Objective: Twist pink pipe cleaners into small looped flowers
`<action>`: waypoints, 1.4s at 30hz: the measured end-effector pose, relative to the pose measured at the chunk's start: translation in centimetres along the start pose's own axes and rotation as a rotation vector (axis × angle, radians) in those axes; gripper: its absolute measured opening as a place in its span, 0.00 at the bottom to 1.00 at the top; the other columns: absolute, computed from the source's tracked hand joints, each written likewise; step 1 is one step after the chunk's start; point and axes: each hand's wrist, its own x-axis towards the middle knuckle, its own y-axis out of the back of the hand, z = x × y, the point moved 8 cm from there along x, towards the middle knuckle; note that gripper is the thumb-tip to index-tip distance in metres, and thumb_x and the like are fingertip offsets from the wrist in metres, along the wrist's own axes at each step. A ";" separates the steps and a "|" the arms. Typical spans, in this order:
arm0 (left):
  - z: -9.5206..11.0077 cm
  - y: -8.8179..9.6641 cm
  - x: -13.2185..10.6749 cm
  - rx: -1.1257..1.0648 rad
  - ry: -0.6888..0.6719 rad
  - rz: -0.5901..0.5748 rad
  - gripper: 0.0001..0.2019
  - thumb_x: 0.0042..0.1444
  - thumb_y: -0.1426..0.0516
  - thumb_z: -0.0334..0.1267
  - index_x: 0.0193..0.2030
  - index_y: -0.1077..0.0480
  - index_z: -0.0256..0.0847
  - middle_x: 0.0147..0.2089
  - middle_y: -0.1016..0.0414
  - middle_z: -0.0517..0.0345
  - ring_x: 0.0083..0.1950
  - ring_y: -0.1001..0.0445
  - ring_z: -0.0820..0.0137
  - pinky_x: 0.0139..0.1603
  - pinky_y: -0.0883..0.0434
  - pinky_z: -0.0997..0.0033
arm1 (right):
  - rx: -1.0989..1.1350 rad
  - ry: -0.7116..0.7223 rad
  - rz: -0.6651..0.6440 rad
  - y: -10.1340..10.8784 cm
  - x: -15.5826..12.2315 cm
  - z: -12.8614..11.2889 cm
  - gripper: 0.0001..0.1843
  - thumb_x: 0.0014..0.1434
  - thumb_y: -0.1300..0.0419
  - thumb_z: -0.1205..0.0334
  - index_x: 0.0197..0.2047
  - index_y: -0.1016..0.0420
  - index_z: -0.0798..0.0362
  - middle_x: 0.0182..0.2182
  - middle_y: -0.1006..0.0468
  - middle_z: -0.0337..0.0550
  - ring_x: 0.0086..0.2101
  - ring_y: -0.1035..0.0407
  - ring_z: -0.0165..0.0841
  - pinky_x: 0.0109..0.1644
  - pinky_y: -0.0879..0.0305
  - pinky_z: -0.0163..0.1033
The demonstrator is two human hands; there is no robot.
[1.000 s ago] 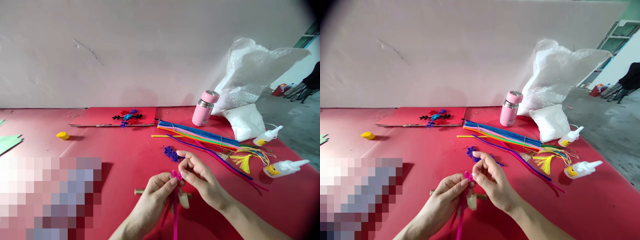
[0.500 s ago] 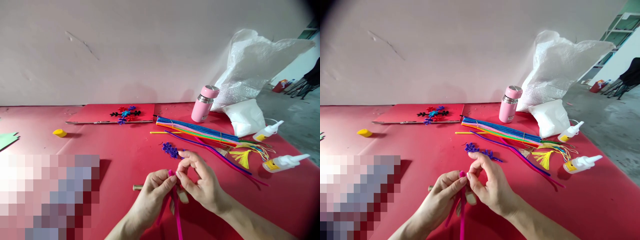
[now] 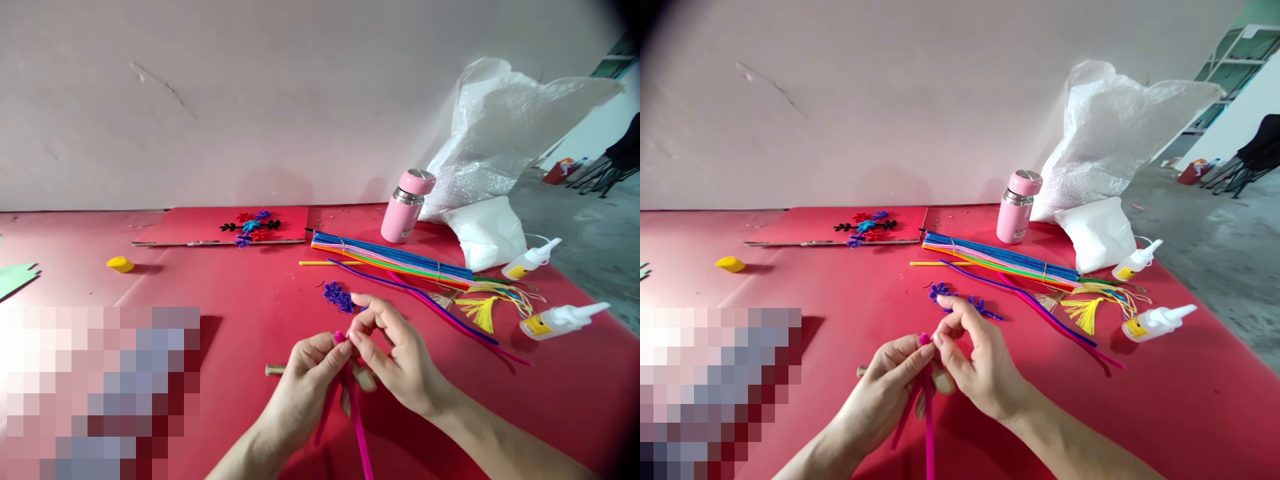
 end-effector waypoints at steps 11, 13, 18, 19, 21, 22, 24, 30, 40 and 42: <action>1.6 2.9 0.1 -0.146 -0.104 0.215 0.06 0.50 0.42 0.36 0.31 0.25 0.35 0.28 0.29 0.59 0.23 0.36 0.80 0.22 0.33 0.81 | 0.077 -0.240 -0.043 -0.8 -0.7 1.4 0.12 0.58 0.47 0.60 0.45 0.43 0.49 0.24 0.36 0.33 0.24 0.40 0.26 0.27 0.41 0.31; 1.4 2.9 0.1 -0.158 -0.102 0.229 0.06 0.50 0.41 0.36 0.32 0.26 0.35 0.23 0.33 0.62 0.21 0.38 0.80 0.21 0.34 0.80 | 0.118 -0.234 -0.108 -2.0 -1.0 1.1 0.15 0.56 0.44 0.61 0.45 0.44 0.50 0.25 0.34 0.33 0.24 0.40 0.26 0.28 0.40 0.32; 1.2 2.5 0.2 -0.234 -0.057 0.196 0.06 0.50 0.42 0.36 0.32 0.27 0.34 0.23 0.32 0.60 0.24 0.35 0.76 0.24 0.31 0.76 | 0.213 -0.269 -0.141 -3.0 -1.2 1.2 0.14 0.56 0.46 0.67 0.45 0.43 0.50 0.23 0.36 0.32 0.25 0.38 0.27 0.31 0.36 0.33; 1.2 2.4 0.2 -0.249 -0.044 0.178 0.06 0.51 0.43 0.35 0.33 0.27 0.34 0.24 0.31 0.59 0.25 0.34 0.76 0.25 0.31 0.76 | 0.228 -0.273 -0.139 -3.0 -1.2 1.2 0.14 0.56 0.46 0.68 0.45 0.43 0.50 0.23 0.36 0.32 0.25 0.38 0.27 0.32 0.36 0.34; 1.4 2.2 0.3 -0.265 -0.035 0.148 0.07 0.53 0.45 0.35 0.33 0.28 0.34 0.24 0.30 0.58 0.25 0.34 0.76 0.26 0.32 0.76 | 0.250 -0.287 -0.136 -2.8 -1.1 1.2 0.13 0.56 0.47 0.69 0.45 0.42 0.49 0.24 0.37 0.32 0.26 0.39 0.26 0.33 0.35 0.34; 1.4 2.2 0.3 -0.266 -0.035 0.137 0.08 0.54 0.46 0.35 0.33 0.28 0.33 0.24 0.30 0.57 0.25 0.34 0.76 0.26 0.32 0.76 | 0.260 -0.292 -0.133 -2.6 -1.1 1.2 0.14 0.56 0.47 0.69 0.45 0.42 0.49 0.23 0.37 0.32 0.26 0.39 0.26 0.34 0.35 0.33; 1.4 2.2 0.3 -0.268 -0.035 0.133 0.07 0.54 0.46 0.34 0.32 0.28 0.33 0.25 0.29 0.56 0.25 0.33 0.76 0.27 0.32 0.76 | 0.270 -0.294 -0.129 -2.4 -1.0 1.3 0.15 0.56 0.46 0.70 0.45 0.43 0.49 0.23 0.37 0.31 0.25 0.40 0.25 0.33 0.36 0.32; 1.3 2.6 0.2 -0.262 -0.028 0.156 0.03 0.51 0.43 0.31 0.28 0.30 0.34 0.22 0.30 0.59 0.23 0.33 0.76 0.26 0.33 0.74 | 0.319 -0.317 -0.167 -2.5 -1.0 1.4 0.16 0.55 0.47 0.71 0.45 0.44 0.49 0.23 0.38 0.30 0.24 0.43 0.24 0.31 0.40 0.30; 1.2 2.7 0.3 -0.068 -0.016 0.155 0.08 0.47 0.39 0.38 0.26 0.29 0.34 0.21 0.31 0.61 0.21 0.36 0.78 0.23 0.38 0.77 | 0.334 -0.339 -0.234 -2.9 -0.9 1.1 0.15 0.51 0.47 0.74 0.42 0.43 0.51 0.21 0.39 0.30 0.23 0.42 0.24 0.31 0.39 0.32; 1.1 3.0 0.3 -0.051 -0.023 0.193 0.08 0.45 0.38 0.38 0.25 0.29 0.34 0.20 0.33 0.62 0.19 0.38 0.79 0.21 0.40 0.78 | 0.337 -0.348 -0.193 -2.7 -0.8 1.3 0.15 0.52 0.47 0.74 0.42 0.44 0.51 0.22 0.38 0.29 0.23 0.41 0.24 0.30 0.39 0.31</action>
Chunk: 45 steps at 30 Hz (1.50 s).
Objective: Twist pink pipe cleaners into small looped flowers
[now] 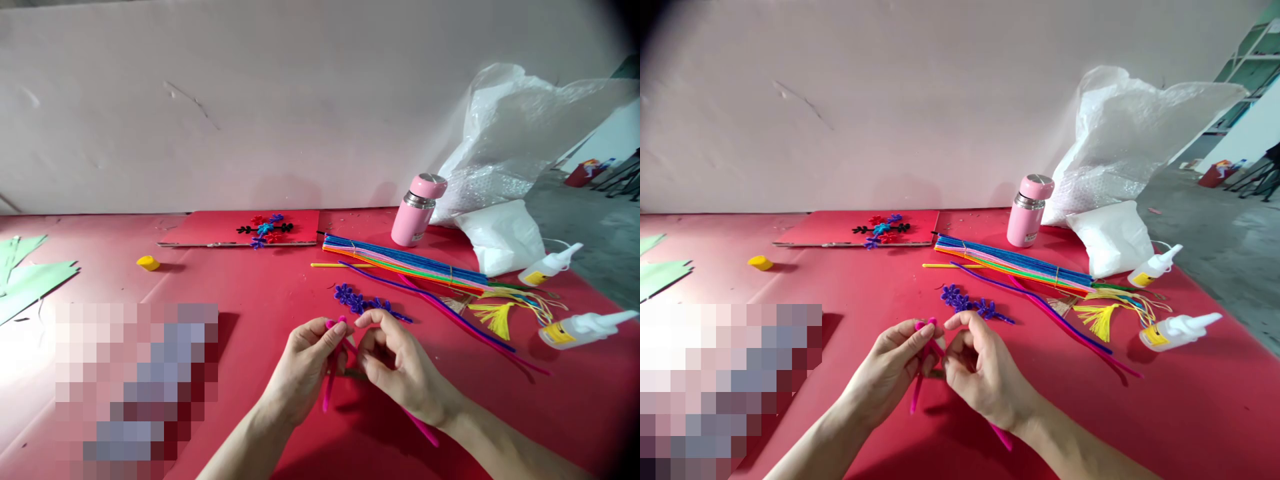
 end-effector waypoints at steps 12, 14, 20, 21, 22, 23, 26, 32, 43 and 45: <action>0.4 -0.8 -0.4 0.145 -0.032 -0.088 0.10 0.50 0.42 0.39 0.23 0.32 0.34 0.16 0.38 0.64 0.19 0.43 0.79 0.25 0.40 0.75 | 0.112 0.010 0.047 0.6 0.2 0.6 0.17 0.55 0.45 0.67 0.47 0.44 0.51 0.25 0.37 0.32 0.24 0.41 0.24 0.28 0.41 0.31; 0.6 -0.9 -0.4 0.158 -0.047 -0.101 0.11 0.50 0.42 0.39 0.23 0.33 0.35 0.16 0.39 0.65 0.19 0.43 0.79 0.25 0.41 0.75 | 0.132 0.000 0.043 0.6 0.2 0.7 0.17 0.54 0.44 0.66 0.46 0.44 0.51 0.24 0.38 0.31 0.23 0.42 0.24 0.28 0.42 0.31; 0.6 -1.0 -0.4 0.186 -0.067 -0.155 0.11 0.53 0.44 0.38 0.23 0.34 0.36 0.16 0.39 0.65 0.19 0.44 0.79 0.25 0.43 0.75 | 0.183 -0.034 0.005 0.4 0.4 1.3 0.16 0.54 0.44 0.64 0.46 0.42 0.52 0.23 0.40 0.31 0.23 0.44 0.24 0.27 0.43 0.30; 0.6 -1.0 -0.4 0.192 -0.068 -0.161 0.11 0.53 0.45 0.38 0.23 0.34 0.36 0.16 0.38 0.64 0.19 0.43 0.79 0.25 0.42 0.75 | 0.194 -0.036 0.002 0.3 0.4 1.4 0.15 0.54 0.44 0.64 0.45 0.42 0.51 0.22 0.40 0.31 0.23 0.44 0.24 0.27 0.43 0.30; 0.5 -1.0 -0.5 0.196 -0.068 -0.163 0.11 0.53 0.45 0.38 0.23 0.34 0.36 0.16 0.38 0.64 0.18 0.43 0.79 0.25 0.42 0.75 | 0.201 -0.037 -0.002 0.3 0.4 1.4 0.15 0.54 0.44 0.63 0.45 0.41 0.51 0.22 0.40 0.30 0.23 0.43 0.24 0.27 0.43 0.30; 0.5 -1.0 -0.5 0.196 -0.064 -0.164 0.11 0.53 0.45 0.38 0.23 0.34 0.36 0.16 0.38 0.64 0.18 0.43 0.79 0.25 0.42 0.75 | 0.203 -0.037 -0.007 0.3 0.4 1.4 0.15 0.53 0.44 0.63 0.44 0.41 0.51 0.22 0.40 0.30 0.24 0.43 0.24 0.27 0.42 0.31; 0.3 -1.0 -0.4 0.185 -0.034 -0.156 0.11 0.53 0.44 0.39 0.23 0.33 0.35 0.17 0.36 0.63 0.18 0.42 0.79 0.25 0.41 0.75 | 0.182 -0.030 -0.019 0.2 0.4 1.2 0.16 0.53 0.43 0.61 0.44 0.41 0.51 0.22 0.41 0.31 0.23 0.43 0.24 0.27 0.42 0.32; 0.8 -1.1 -0.5 0.309 -0.068 -0.131 0.12 0.51 0.44 0.40 0.23 0.32 0.35 0.17 0.36 0.63 0.20 0.39 0.77 0.26 0.39 0.75 | 0.126 -0.004 -0.040 0.1 0.2 0.8 0.15 0.55 0.44 0.63 0.45 0.42 0.52 0.23 0.40 0.31 0.24 0.42 0.25 0.29 0.42 0.32; 1.6 -0.5 -0.4 0.533 -0.181 0.037 0.14 0.48 0.43 0.45 0.19 0.34 0.37 0.16 0.39 0.64 0.20 0.41 0.76 0.23 0.39 0.77 | -0.028 0.121 0.133 1.1 0.1 0.0 0.19 0.57 0.48 0.68 0.51 0.46 0.50 0.27 0.37 0.34 0.28 0.38 0.27 0.35 0.37 0.34; 2.1 -0.6 -0.5 0.601 -0.247 0.049 0.14 0.48 0.42 0.43 0.19 0.33 0.37 0.19 0.38 0.63 0.20 0.38 0.76 0.22 0.38 0.76 | -0.068 0.145 0.169 1.4 0.0 -0.2 0.18 0.57 0.48 0.68 0.51 0.46 0.50 0.27 0.37 0.34 0.27 0.39 0.27 0.33 0.38 0.33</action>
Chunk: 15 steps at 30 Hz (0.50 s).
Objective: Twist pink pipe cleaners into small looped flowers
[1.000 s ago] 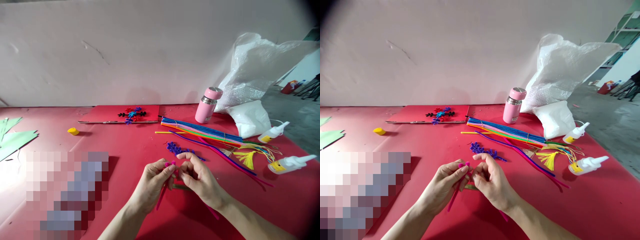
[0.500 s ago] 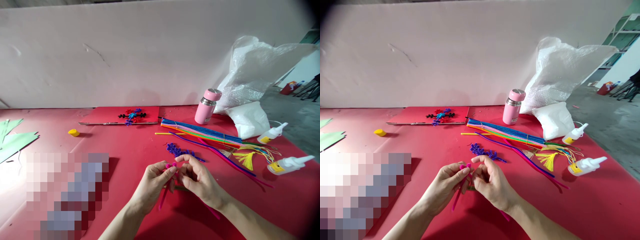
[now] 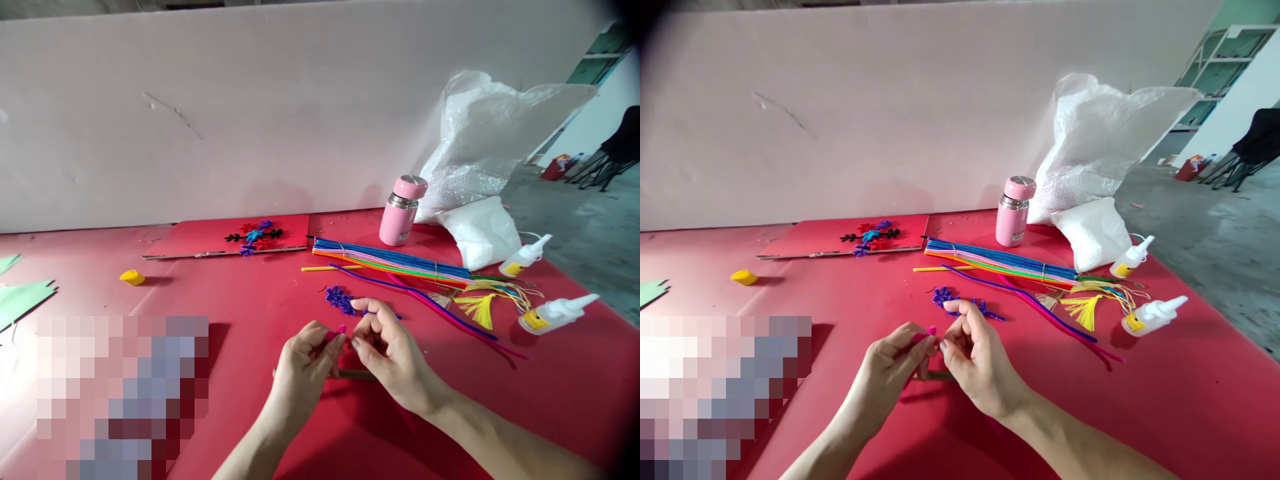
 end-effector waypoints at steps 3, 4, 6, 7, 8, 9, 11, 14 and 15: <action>0.3 -0.1 0.0 0.058 -0.051 -0.007 0.13 0.48 0.42 0.42 0.18 0.32 0.38 0.21 0.37 0.62 0.21 0.37 0.75 0.23 0.37 0.77 | -0.014 0.030 0.042 0.4 0.1 -0.2 0.18 0.57 0.48 0.67 0.51 0.46 0.51 0.26 0.38 0.34 0.26 0.40 0.27 0.32 0.39 0.33; 0.4 -0.2 0.0 0.076 -0.056 -0.012 0.13 0.48 0.42 0.42 0.18 0.32 0.38 0.20 0.37 0.62 0.20 0.37 0.76 0.23 0.37 0.77 | -0.014 0.042 0.055 0.5 0.1 -0.3 0.18 0.57 0.48 0.67 0.51 0.46 0.51 0.26 0.38 0.34 0.26 0.40 0.27 0.31 0.39 0.32; 0.3 -0.4 -0.1 0.095 -0.042 -0.028 0.13 0.49 0.43 0.42 0.19 0.33 0.38 0.19 0.38 0.63 0.20 0.38 0.76 0.23 0.38 0.77 | -0.018 0.054 0.077 0.7 0.1 -0.4 0.17 0.58 0.48 0.66 0.50 0.46 0.51 0.26 0.38 0.34 0.26 0.40 0.27 0.30 0.38 0.32; 0.2 -0.6 -0.2 0.083 -0.022 -0.045 0.13 0.50 0.44 0.42 0.19 0.34 0.38 0.18 0.38 0.63 0.20 0.38 0.76 0.23 0.39 0.77 | -0.020 0.055 0.082 0.7 0.1 -0.4 0.17 0.58 0.48 0.65 0.50 0.46 0.51 0.26 0.37 0.34 0.26 0.40 0.27 0.30 0.38 0.33; 0.0 -0.8 -0.3 0.051 0.005 -0.067 0.13 0.51 0.45 0.43 0.20 0.34 0.37 0.19 0.38 0.63 0.20 0.39 0.77 0.23 0.39 0.77 | -0.019 0.052 0.084 0.7 0.1 -0.4 0.17 0.58 0.48 0.65 0.50 0.46 0.51 0.26 0.37 0.34 0.26 0.39 0.27 0.30 0.38 0.33; -0.1 -1.1 -0.5 0.009 0.032 -0.092 0.14 0.52 0.46 0.43 0.22 0.35 0.37 0.20 0.37 0.63 0.19 0.39 0.77 0.23 0.39 0.76 | -0.016 0.048 0.084 0.7 0.1 -0.5 0.16 0.58 0.48 0.65 0.50 0.46 0.51 0.26 0.36 0.34 0.26 0.38 0.27 0.30 0.38 0.33; -0.3 -1.6 -0.7 -0.077 0.070 -0.128 0.13 0.54 0.48 0.44 0.25 0.36 0.38 0.22 0.35 0.62 0.20 0.38 0.77 0.26 0.37 0.75 | -0.004 0.042 0.084 0.6 0.1 -0.5 0.16 0.58 0.48 0.65 0.50 0.46 0.51 0.26 0.36 0.34 0.26 0.38 0.27 0.31 0.37 0.33; -0.5 -1.7 -0.9 -0.158 0.087 -0.123 0.11 0.55 0.48 0.43 0.27 0.38 0.38 0.23 0.36 0.62 0.26 0.36 0.75 0.32 0.36 0.74 | 0.013 0.034 0.088 0.5 0.0 -0.6 0.16 0.58 0.48 0.64 0.50 0.46 0.50 0.26 0.36 0.33 0.25 0.38 0.26 0.29 0.38 0.31; -0.6 -1.7 -0.9 -0.178 0.087 -0.116 0.11 0.54 0.48 0.43 0.28 0.38 0.38 0.24 0.37 0.62 0.27 0.36 0.74 0.33 0.36 0.74 | 0.018 0.030 0.089 0.5 0.0 -0.6 0.16 0.58 0.48 0.65 0.49 0.45 0.50 0.26 0.36 0.33 0.24 0.39 0.25 0.28 0.38 0.31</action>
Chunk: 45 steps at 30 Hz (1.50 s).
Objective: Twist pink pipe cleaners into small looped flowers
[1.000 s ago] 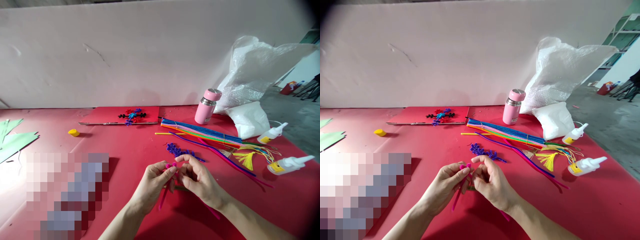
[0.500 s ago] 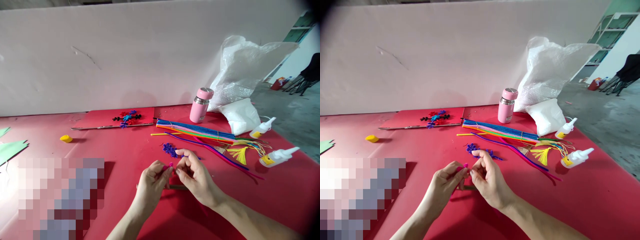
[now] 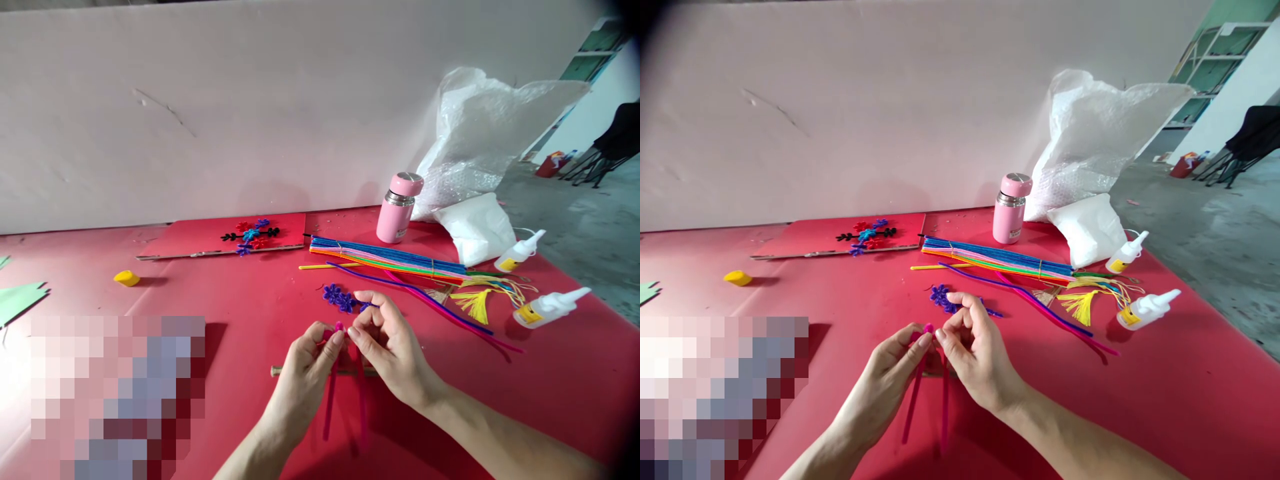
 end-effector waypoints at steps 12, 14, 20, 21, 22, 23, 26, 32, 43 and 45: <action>-0.6 0.4 0.2 -0.015 -0.034 0.087 0.15 0.51 0.46 0.47 0.23 0.41 0.39 0.19 0.40 0.67 0.19 0.42 0.80 0.19 0.40 0.81 | 0.197 -0.060 -0.086 -0.8 -0.2 0.6 0.15 0.58 0.48 0.67 0.48 0.44 0.46 0.34 0.39 0.35 0.29 0.35 0.24 0.34 0.32 0.33; -0.6 0.3 0.2 -0.088 0.004 0.072 0.14 0.51 0.46 0.46 0.25 0.41 0.39 0.20 0.38 0.66 0.21 0.40 0.80 0.22 0.39 0.81 | 0.151 -0.032 -0.105 -0.8 -0.1 0.5 0.15 0.58 0.48 0.68 0.48 0.43 0.46 0.34 0.38 0.36 0.31 0.36 0.25 0.36 0.33 0.33; 0.3 0.3 0.1 -0.021 0.032 0.020 0.12 0.54 0.48 0.44 0.27 0.40 0.38 0.23 0.34 0.63 0.20 0.36 0.78 0.23 0.38 0.77 | -0.125 0.093 -0.098 -0.2 -0.1 -0.1 0.19 0.56 0.47 0.71 0.50 0.42 0.47 0.31 0.37 0.35 0.33 0.37 0.28 0.39 0.35 0.34; 0.4 0.3 0.1 -0.020 0.029 0.013 0.12 0.53 0.47 0.44 0.26 0.39 0.38 0.23 0.35 0.63 0.22 0.34 0.76 0.26 0.36 0.76 | -0.164 0.116 -0.101 -0.2 -0.2 -0.2 0.19 0.56 0.47 0.72 0.50 0.42 0.47 0.31 0.37 0.35 0.33 0.37 0.28 0.39 0.35 0.34; 0.5 0.4 0.1 -0.019 0.028 0.011 0.12 0.53 0.47 0.44 0.26 0.39 0.38 0.23 0.35 0.63 0.24 0.33 0.75 0.28 0.35 0.75 | -0.189 0.128 -0.103 -0.2 -0.2 -0.3 0.19 0.55 0.47 0.72 0.50 0.42 0.47 0.31 0.37 0.35 0.33 0.37 0.28 0.39 0.36 0.34; 0.5 0.5 0.1 -0.016 0.029 0.012 0.12 0.52 0.46 0.44 0.26 0.39 0.38 0.22 0.36 0.63 0.25 0.33 0.74 0.28 0.35 0.75 | -0.197 0.130 -0.104 -0.3 -0.2 -0.3 0.19 0.55 0.48 0.72 0.49 0.41 0.48 0.30 0.36 0.36 0.33 0.37 0.28 0.39 0.35 0.34; 0.3 0.4 0.1 -0.017 0.036 0.014 0.12 0.53 0.47 0.45 0.26 0.39 0.38 0.22 0.35 0.64 0.22 0.34 0.75 0.25 0.37 0.76 | -0.155 0.102 -0.089 -0.2 -0.3 -0.3 0.17 0.56 0.48 0.70 0.49 0.42 0.48 0.30 0.36 0.36 0.32 0.37 0.28 0.37 0.34 0.34; -0.2 0.3 0.1 -0.038 0.090 0.012 0.14 0.54 0.48 0.46 0.26 0.40 0.38 0.18 0.35 0.66 0.14 0.50 0.83 0.15 0.52 0.80 | -0.208 0.153 -0.034 0.1 -0.3 -1.0 0.15 0.56 0.46 0.68 0.48 0.41 0.50 0.29 0.34 0.36 0.31 0.36 0.28 0.38 0.35 0.35; -0.7 -0.4 -0.2 -0.233 0.188 -0.133 0.12 0.55 0.48 0.44 0.28 0.39 0.37 0.16 0.31 0.62 0.13 0.51 0.85 0.15 0.56 0.82 | -0.346 0.492 -0.036 0.2 -1.0 -2.7 0.22 0.55 0.44 0.74 0.51 0.40 0.51 0.35 0.28 0.40 0.34 0.32 0.27 0.43 0.34 0.33; -0.8 -0.4 -0.2 -0.237 0.180 -0.148 0.12 0.55 0.48 0.43 0.28 0.39 0.37 0.17 0.30 0.60 0.14 0.52 0.85 0.15 0.56 0.82 | -0.352 0.517 -0.024 0.3 -1.1 -2.8 0.21 0.54 0.44 0.75 0.50 0.40 0.51 0.34 0.27 0.40 0.33 0.32 0.27 0.42 0.34 0.32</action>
